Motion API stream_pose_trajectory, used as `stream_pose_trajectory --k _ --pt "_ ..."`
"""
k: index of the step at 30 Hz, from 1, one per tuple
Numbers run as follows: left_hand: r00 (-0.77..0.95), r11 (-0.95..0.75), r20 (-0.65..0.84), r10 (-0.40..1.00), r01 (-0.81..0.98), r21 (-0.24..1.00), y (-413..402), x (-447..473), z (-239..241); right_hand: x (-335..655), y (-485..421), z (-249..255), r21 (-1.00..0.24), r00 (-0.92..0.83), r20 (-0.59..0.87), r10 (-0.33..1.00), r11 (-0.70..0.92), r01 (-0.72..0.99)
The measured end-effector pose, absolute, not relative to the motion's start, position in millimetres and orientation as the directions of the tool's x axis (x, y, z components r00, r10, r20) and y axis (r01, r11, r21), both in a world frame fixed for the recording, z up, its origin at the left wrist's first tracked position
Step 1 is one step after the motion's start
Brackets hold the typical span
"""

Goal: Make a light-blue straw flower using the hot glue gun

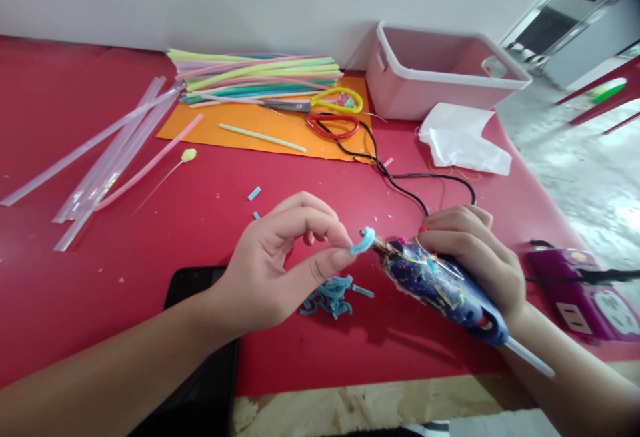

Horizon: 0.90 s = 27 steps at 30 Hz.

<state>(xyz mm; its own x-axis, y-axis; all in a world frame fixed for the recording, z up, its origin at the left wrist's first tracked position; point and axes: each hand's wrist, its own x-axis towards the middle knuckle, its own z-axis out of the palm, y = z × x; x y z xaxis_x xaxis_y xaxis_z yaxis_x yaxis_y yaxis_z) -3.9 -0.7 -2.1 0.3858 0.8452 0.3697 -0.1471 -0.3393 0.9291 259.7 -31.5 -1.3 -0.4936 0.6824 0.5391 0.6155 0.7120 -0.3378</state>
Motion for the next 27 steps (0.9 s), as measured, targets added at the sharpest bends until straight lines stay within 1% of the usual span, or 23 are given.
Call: stream_pose_trajectory --k 5,8,11,15,17,21,27 --pt "0.389 -0.347 0.378 0.84 -0.151 0.926 -2.0 -3.1 0.0 263.6 -29.1 -4.9 -0.394 -0.397 0.56 0.728 0.655 0.645" --pt "0.377 -0.308 0.352 0.857 -0.172 0.936 -1.4 -2.2 0.7 264.4 -28.3 -3.5 -0.385 -0.391 0.578 0.717 0.661 0.644" --pt "0.399 -0.211 0.285 0.872 -0.22 0.953 0.1 -1.9 -0.2 261.1 -29.0 -0.8 -0.375 -0.426 0.579 0.695 0.692 0.617" --pt "0.5 -0.016 0.162 0.851 -0.285 0.958 1.3 -2.4 -2.9 257.1 -31.4 -1.0 -0.378 -0.447 0.563 0.695 0.697 0.609" --pt "0.52 0.031 0.133 0.844 -0.295 0.955 1.6 -2.6 -3.9 257.6 -32.3 -2.8 -0.378 -0.446 0.55 0.706 0.686 0.621" --pt "0.536 0.065 0.105 0.838 -0.289 0.955 2.6 -2.9 -5.2 260.1 -33.1 -5.3 -0.379 -0.44 0.542 0.716 0.676 0.632" --pt "0.559 0.062 0.119 0.82 -0.294 0.954 3.7 -3.7 -5.4 259.0 -33.4 -4.4 -0.385 -0.444 0.531 0.722 0.672 0.633"
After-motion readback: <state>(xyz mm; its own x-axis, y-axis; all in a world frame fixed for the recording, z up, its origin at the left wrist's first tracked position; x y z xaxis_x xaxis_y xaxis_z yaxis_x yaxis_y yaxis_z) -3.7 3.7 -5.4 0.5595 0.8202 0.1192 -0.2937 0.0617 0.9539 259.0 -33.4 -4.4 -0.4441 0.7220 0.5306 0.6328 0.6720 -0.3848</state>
